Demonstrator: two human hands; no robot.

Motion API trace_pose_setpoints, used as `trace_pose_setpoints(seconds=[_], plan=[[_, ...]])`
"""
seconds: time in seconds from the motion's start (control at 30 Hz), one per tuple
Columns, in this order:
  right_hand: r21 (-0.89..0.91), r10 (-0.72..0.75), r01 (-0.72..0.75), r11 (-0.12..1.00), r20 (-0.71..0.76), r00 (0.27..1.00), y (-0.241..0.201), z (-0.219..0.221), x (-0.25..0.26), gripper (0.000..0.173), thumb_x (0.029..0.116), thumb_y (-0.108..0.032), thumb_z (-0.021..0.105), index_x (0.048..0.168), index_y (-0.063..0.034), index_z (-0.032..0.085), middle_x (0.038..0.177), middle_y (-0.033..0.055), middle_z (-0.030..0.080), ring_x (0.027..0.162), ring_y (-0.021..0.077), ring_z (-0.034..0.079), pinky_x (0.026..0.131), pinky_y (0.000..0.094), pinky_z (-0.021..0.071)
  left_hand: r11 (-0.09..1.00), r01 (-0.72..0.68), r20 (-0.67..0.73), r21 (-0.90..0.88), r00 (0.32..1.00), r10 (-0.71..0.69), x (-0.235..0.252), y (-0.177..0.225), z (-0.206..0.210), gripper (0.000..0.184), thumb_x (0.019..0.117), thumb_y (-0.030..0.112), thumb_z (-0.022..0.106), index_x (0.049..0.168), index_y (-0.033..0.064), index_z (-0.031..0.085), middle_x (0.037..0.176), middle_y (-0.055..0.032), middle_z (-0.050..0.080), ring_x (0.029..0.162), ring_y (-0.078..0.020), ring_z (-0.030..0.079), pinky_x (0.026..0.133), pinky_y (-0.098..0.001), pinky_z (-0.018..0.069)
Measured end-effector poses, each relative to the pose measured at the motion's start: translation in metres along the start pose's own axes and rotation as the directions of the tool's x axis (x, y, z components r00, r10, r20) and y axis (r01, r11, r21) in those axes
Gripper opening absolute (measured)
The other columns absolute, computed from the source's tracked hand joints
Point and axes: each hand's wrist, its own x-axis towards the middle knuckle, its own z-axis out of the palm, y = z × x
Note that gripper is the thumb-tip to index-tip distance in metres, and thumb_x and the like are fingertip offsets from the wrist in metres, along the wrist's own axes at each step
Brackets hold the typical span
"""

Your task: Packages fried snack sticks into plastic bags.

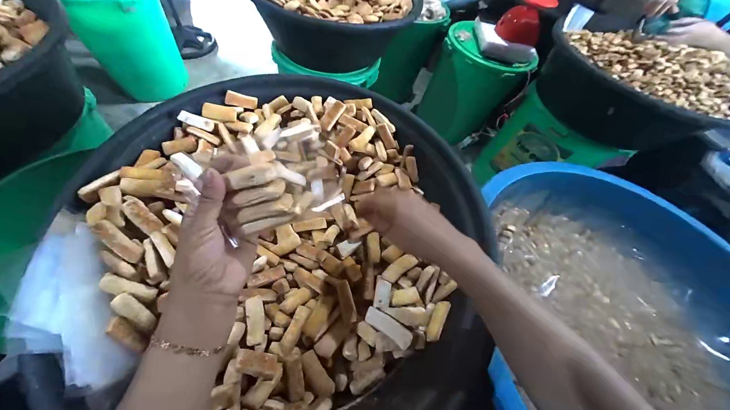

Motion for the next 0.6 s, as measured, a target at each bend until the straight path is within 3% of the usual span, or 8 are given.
trace_pose_setpoints(seconds=[0.07,0.1,0.23,0.33,0.4,0.47,0.53,0.6], plan=[[-0.183,0.151,-0.092,0.979,0.34,0.928,0.002,0.018,0.011,0.028,0.1061,-0.012,0.05,0.127,-0.0048,0.068,0.125,0.0225,0.066,0.119,0.0426,0.062,0.1,0.0629,0.0474,1.0,0.026,-0.023,0.002,0.999,-0.026,-0.001,-0.001,0.004,0.032,0.1117,0.029,0.035,0.114,0.0152,0.064,0.094,-0.0001,0.073,0.085,-0.0106,0.073,0.073,-0.0283,0.0628],[-0.22,0.198,-0.119,0.968,0.38,0.903,0.003,0.026,0.013,0.03,0.105,-0.009,0.051,0.13,-0.0047,0.067,0.129,0.0234,0.064,0.122,0.0443,0.06,0.101,0.0642,0.046,0.999,0.037,-0.014,0.0,0.999,-0.037,-0.001,-0.002,0.004,0.031,0.1116,0.028,0.035,0.117,0.0149,0.063,0.096,-0.0006,0.073,0.085,-0.011,0.073,0.073,-0.0284,0.0628],[-0.344,0.249,-0.134,0.93,0.318,0.915,0.01,0.044,0.016,0.038,0.1054,-0.007,0.048,0.142,-0.002,0.057,0.136,0.027,0.058,0.123,0.0471,0.059,0.101,0.0627,0.0467,0.998,0.053,0.037,-0.014,0.998,-0.052,0.0,-0.003,0.002,0.03,0.1115,0.027,0.036,0.12,0.0153,0.062,0.105,-0.0016,0.072,0.09,-0.012,0.072,0.076,-0.0294,0.0628],[-0.355,0.256,-0.142,0.924,0.3,0.919,0.007,0.048,0.019,0.038,0.1046,-0.013,0.054,0.14,0.0001,0.057,0.136,0.0278,0.057,0.125,0.0463,0.057,0.102,0.0605,0.0465,0.998,0.066,0.0,0.007,0.998,-0.066,0.001,-0.003,0.002,0.032,0.1118,0.028,0.035,0.121,0.0149,0.063,0.105,-0.0014,0.072,0.09,-0.012,0.072,0.075,-0.0291,0.0624],[-0.263,0.155,-0.087,0.961,0.25,0.956,0.014,0.054,0.021,0.033,0.1032,-0.008,0.055,0.135,-0.004,0.063,0.136,0.025,0.058,0.126,0.0439,0.057,0.102,0.059,0.0474,0.997,0.074,-0.022,0.001,0.997,-0.074,0.001,-0.002,0.003,0.032,0.1119,0.028,0.035,0.122,0.0149,0.062,0.105,-0.0013,0.072,0.09,-0.012,0.072,0.074,-0.029,0.0625],[-0.195,0.021,0.032,0.98,0.264,0.964,0.022,0.062,0.021,0.033,0.1023,-0.005,0.053,0.132,-0.0072,0.067,0.144,0.0217,0.055,0.134,0.0424,0.051,0.109,0.0592,0.0424,0.998,0.07,-0.029,-0.011,0.997,-0.07,0.001,0.0,0.003,0.032,0.1119,0.029,0.035,0.122,0.015,0.062,0.105,-0.0018,0.072,0.09,-0.0123,0.073,0.073,-0.029,0.0626],[-0.225,-0.058,0.138,0.965,0.329,0.943,0.019,0.067,0.014,0.034,0.1039,-0.006,0.049,0.134,-0.0044,0.065,0.146,0.0231,0.053,0.137,0.0441,0.047,0.112,0.0618,0.0367,0.999,0.048,-0.033,-0.025,0.998,-0.049,0.001,0.002,0.003,0.03,0.1115,0.029,0.037,0.119,0.0153,0.063,0.102,-0.0016,0.072,0.09,-0.0121,0.073,0.074,-0.0292,0.0627],[-0.284,-0.047,0.162,0.945,0.372,0.927,0.009,0.066,0.003,0.037,0.1038,-0.003,0.047,0.139,-0.0012,0.059,0.143,0.0261,0.055,0.136,0.046,0.049,0.112,0.0638,0.0352,0.999,0.025,-0.021,-0.032,0.999,-0.025,0.001,0.005,0.002,0.031,0.1115,0.029,0.036,0.117,0.0159,0.064,0.101,-0.0005,0.072,0.091,-0.0118,0.073,0.076,-0.0298,0.0626]])
